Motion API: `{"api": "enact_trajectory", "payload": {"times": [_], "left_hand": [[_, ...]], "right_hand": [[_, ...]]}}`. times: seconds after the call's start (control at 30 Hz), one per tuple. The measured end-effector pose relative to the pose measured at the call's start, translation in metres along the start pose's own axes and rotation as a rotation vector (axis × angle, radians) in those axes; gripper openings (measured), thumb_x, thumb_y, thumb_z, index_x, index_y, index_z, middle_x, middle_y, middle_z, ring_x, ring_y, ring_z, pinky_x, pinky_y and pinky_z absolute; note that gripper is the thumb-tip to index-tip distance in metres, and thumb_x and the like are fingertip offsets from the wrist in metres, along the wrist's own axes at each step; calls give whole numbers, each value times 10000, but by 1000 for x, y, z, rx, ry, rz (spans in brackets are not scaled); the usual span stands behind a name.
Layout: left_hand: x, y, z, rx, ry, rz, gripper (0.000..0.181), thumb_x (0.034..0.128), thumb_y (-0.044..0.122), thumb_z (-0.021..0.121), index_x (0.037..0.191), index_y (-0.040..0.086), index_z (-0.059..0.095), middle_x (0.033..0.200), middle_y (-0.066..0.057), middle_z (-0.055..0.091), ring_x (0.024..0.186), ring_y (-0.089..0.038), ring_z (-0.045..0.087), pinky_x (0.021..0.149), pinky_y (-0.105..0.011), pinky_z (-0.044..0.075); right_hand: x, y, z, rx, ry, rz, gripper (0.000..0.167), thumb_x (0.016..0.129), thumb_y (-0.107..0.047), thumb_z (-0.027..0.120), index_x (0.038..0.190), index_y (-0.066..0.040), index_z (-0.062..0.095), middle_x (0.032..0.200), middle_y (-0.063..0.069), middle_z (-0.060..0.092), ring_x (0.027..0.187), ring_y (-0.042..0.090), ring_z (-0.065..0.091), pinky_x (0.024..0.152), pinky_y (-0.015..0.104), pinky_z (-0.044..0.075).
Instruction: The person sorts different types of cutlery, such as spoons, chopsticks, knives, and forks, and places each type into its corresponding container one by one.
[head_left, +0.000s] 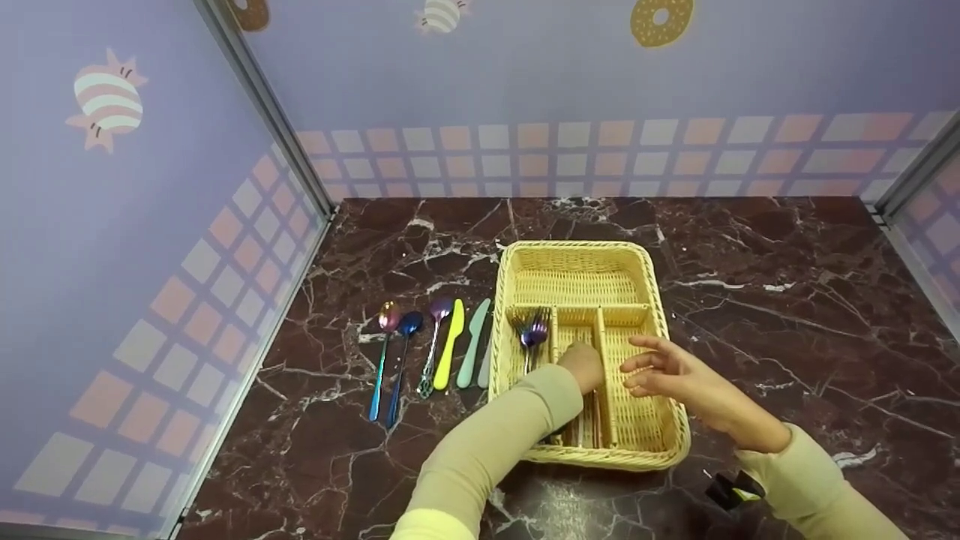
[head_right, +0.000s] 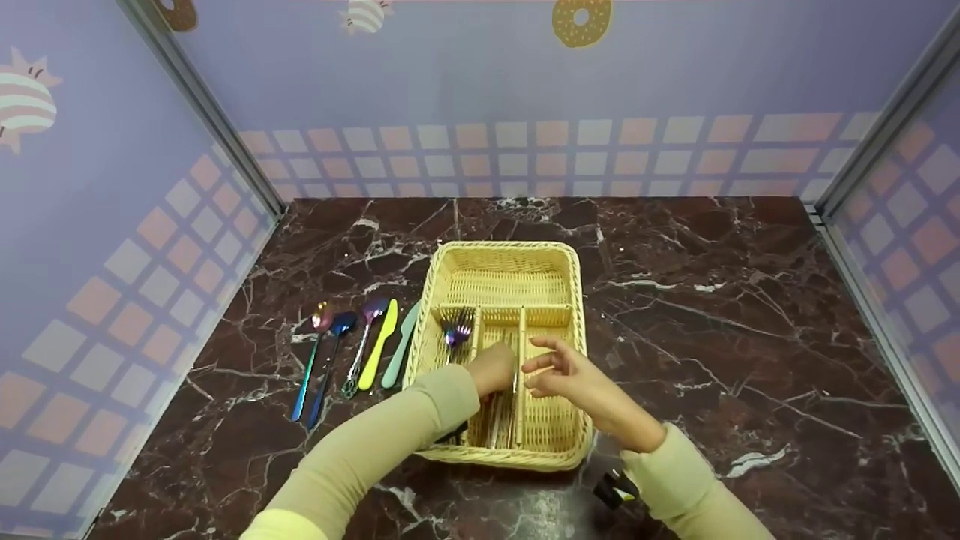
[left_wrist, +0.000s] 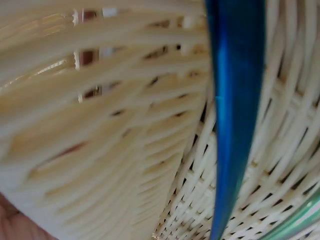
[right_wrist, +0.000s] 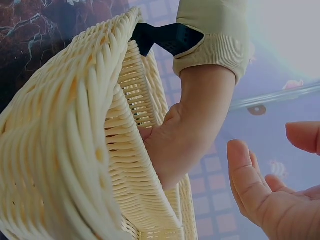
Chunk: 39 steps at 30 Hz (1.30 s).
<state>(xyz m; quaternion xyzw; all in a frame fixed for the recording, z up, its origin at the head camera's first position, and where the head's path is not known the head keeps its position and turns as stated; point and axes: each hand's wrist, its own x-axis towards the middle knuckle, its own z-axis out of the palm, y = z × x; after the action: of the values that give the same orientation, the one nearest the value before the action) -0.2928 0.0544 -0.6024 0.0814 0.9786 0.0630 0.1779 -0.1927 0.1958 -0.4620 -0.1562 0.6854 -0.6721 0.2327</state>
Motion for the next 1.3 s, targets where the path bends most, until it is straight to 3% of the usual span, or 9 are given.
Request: {"api": "enact_trajectory", "payload": {"times": [0.17,0.27,0.43,0.5,0.6,0.73,0.93,1.17,1.3], "left_hand": [[51,-9,48,112,79,6,423,852,233,501,1171,-38,562,1148,-164,583,867,-260,636,734,-349,535],[8,-3,1,-2,14,-25,506,856,151,510,1294,-86,419,1094,-152,614,765,-218,634,639,-313,530],[-108,-13,-117,-552,-91,-30,518,817,-135,423,1315,8,414,1173,-108,564,622,-143,506,515,-234,469],[-128,-35,-142,-691,-63,-7,513,819,-142,425,1311,5,417,1231,-140,527,571,-121,459,475,-206,450],[-140,-83,-160,-633,31,26,518,865,-61,477,1365,-2,357,1230,-200,536,518,-112,441,451,-205,441],[-141,-157,-150,-426,233,11,424,832,19,574,1241,-37,474,1025,-246,619,654,-244,588,576,-356,522],[-143,-235,-104,-237,369,-140,178,742,2,573,908,-61,577,890,-266,630,810,-427,614,654,-526,498],[-138,-273,-80,-224,286,-378,238,786,59,593,939,-124,594,934,-302,627,839,-437,618,674,-524,519],[-114,-307,-49,-241,267,-389,240,761,50,606,927,-123,607,941,-299,619,838,-432,610,668,-507,521]], "right_hand": [[2,-2,0,4,-2,-10,598,878,-30,539,1346,111,194,1072,87,524,906,155,609,839,324,518],[1,-2,0,41,-4,-43,488,884,-13,529,1318,11,308,1063,71,537,909,156,609,835,307,519],[-12,-1,-5,123,41,-104,409,878,26,520,1232,-161,435,1053,53,575,916,138,613,840,287,518],[-20,-1,-10,166,45,-158,403,882,55,493,1227,-149,459,1053,58,588,920,142,616,839,287,519],[-30,0,-21,258,22,-257,404,894,113,415,1235,-97,473,1060,71,610,930,168,625,839,293,519],[-42,1,-38,372,9,-346,423,903,162,318,1240,-41,472,1064,108,621,929,208,633,827,303,525],[-54,5,-51,421,49,-344,427,913,160,277,1232,-38,480,1051,115,624,921,224,635,809,296,532],[-52,5,-51,383,67,-304,444,901,166,298,1223,-68,493,1034,97,626,915,207,638,810,289,532],[-50,5,-51,364,71,-281,443,903,160,308,1217,-85,504,1032,86,630,912,198,639,804,284,533]]}}
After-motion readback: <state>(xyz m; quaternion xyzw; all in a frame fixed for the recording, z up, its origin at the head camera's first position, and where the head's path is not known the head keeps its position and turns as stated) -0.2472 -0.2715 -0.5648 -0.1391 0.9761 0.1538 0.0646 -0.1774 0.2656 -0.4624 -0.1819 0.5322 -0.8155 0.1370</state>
